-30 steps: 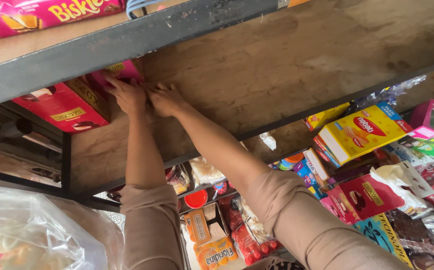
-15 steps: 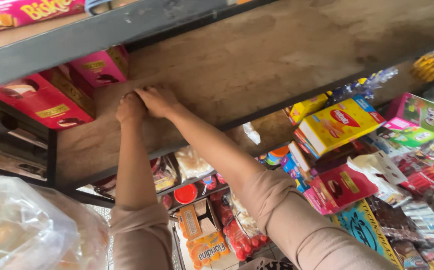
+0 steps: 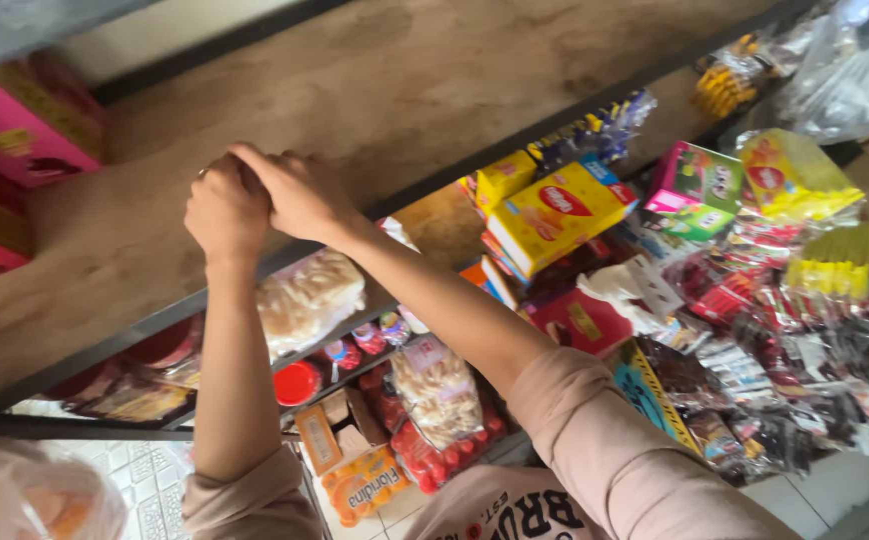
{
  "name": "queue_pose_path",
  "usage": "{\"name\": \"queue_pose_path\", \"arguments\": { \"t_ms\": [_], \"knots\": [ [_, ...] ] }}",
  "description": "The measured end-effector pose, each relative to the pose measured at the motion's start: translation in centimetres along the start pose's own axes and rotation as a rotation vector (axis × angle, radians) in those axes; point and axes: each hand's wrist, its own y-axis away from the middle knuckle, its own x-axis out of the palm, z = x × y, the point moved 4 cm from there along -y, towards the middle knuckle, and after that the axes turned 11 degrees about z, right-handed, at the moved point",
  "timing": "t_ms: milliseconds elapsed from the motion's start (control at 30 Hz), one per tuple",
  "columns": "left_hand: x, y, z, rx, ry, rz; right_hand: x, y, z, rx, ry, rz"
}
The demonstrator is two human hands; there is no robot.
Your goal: The person wipes a wooden shelf surface with a white tissue, removes a hair tie, and then wipes and restacks several boxes of Choco Pie snacks. The person handles the boxes one at a time, wiping their surfaces before placing them back on the shelf.
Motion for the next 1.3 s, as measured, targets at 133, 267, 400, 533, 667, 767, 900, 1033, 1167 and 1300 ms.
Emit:
{"name": "queue_pose_path", "arguments": {
  "t_ms": [133, 267, 400, 533, 667, 767, 900, 1033, 1167, 1300],
  "knots": [
    [0.8, 2.4, -9.4, 0.153, 0.118, -0.109, -8.0, 5.4, -2.0, -0.064, -0.049, -0.119],
    [3.1, 5.3, -17.9, 0.195, 0.150, -0.115, -15.8, 11.8, -3.5, -0.161, -0.024, -0.243],
    [5.5, 7.9, -25.0, 0.302, 0.229, -0.092, -21.3, 17.1, -5.3, -0.171, -0.028, -0.296],
    [9.1, 10.5, -29.9, 0.356, 0.367, -0.012, -23.7, 22.8, -9.1, -0.039, 0.020, -0.224],
    [13.8, 14.8, -32.0, 0.350, 0.477, 0.251, -23.7, 30.6, -15.0, 0.233, -0.183, -0.024],
    [17.9, 19.0, -31.7, 0.351, 0.560, 0.519, -22.5, 37.2, -19.7, 0.463, -0.080, 0.267],
    [24.2, 23.6, -29.4, 0.406, 0.404, 0.733, -19.4, 44.4, -23.6, 0.403, 0.200, 0.375],
    [30.6, 27.7, -26.4, 0.237, 0.053, 1.004, -16.0, 50.0, -25.8, 0.383, 0.286, 0.399],
    [32.6, 29.5, -24.7, 0.138, 0.335, 1.036, -15.8, 52.8, -27.7, 0.543, 0.358, 0.256],
    [33.0, 30.6, -24.4, 0.197, 0.439, 0.982, -15.1, 51.9, -28.7, 0.618, 0.481, 0.198]
  ]
}}
